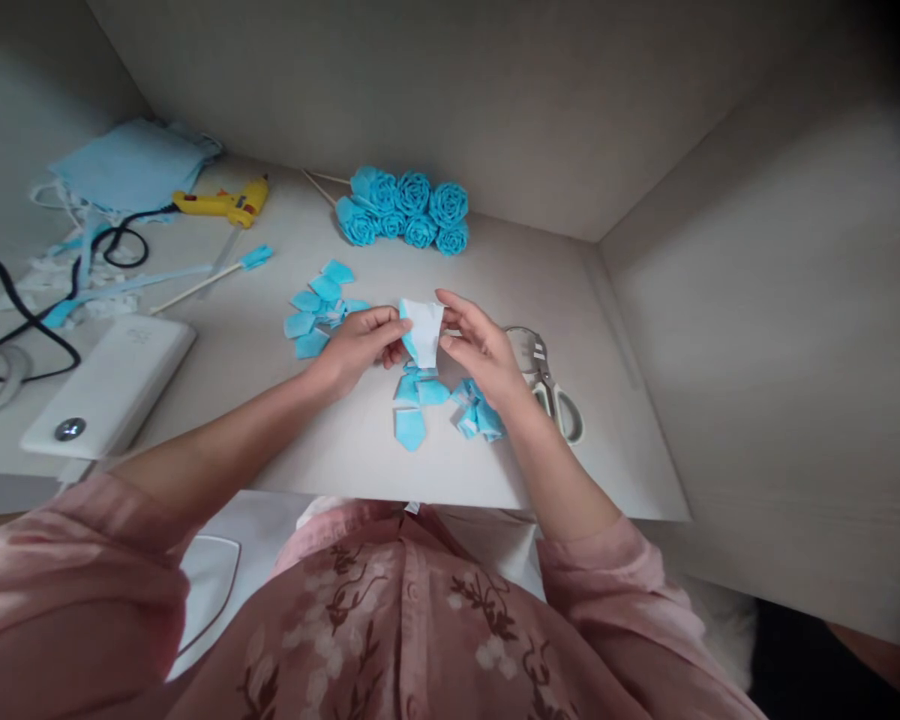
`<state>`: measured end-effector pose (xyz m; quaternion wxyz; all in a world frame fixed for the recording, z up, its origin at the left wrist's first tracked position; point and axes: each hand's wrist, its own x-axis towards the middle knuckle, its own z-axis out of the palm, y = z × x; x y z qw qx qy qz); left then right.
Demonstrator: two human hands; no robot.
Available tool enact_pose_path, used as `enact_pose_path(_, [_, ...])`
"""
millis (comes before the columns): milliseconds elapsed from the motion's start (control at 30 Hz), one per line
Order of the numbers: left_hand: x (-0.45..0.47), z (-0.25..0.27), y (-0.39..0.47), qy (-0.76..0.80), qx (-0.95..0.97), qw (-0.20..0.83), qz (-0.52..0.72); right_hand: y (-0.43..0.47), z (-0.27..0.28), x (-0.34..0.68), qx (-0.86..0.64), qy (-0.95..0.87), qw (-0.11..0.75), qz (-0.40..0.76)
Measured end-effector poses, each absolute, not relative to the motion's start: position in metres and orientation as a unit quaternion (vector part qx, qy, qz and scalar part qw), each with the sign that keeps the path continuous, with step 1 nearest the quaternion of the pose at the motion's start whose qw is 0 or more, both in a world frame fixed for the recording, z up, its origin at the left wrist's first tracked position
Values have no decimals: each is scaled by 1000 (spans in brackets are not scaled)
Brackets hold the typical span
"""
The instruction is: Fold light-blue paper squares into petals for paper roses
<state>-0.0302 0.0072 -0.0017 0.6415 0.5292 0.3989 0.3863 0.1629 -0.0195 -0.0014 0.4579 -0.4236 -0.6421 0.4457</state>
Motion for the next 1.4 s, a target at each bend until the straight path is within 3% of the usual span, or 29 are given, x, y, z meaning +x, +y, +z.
enact_pose_path(333, [-30, 0, 2, 360, 649, 611, 276, -21, -5, 157, -452, -625, 449, 451])
enact_pose_path(800, [-33, -6, 6, 397, 647, 587, 282, -18, -3, 159, -481, -596, 497, 408])
enact_pose_path(1033, [-33, -7, 7, 389, 663, 573, 284, -17, -4, 162, -478, -619, 461, 419])
enact_pose_path(1400, [-31, 0, 4, 382, 656, 576, 302, -21, -3, 156, -490, -614, 474, 397])
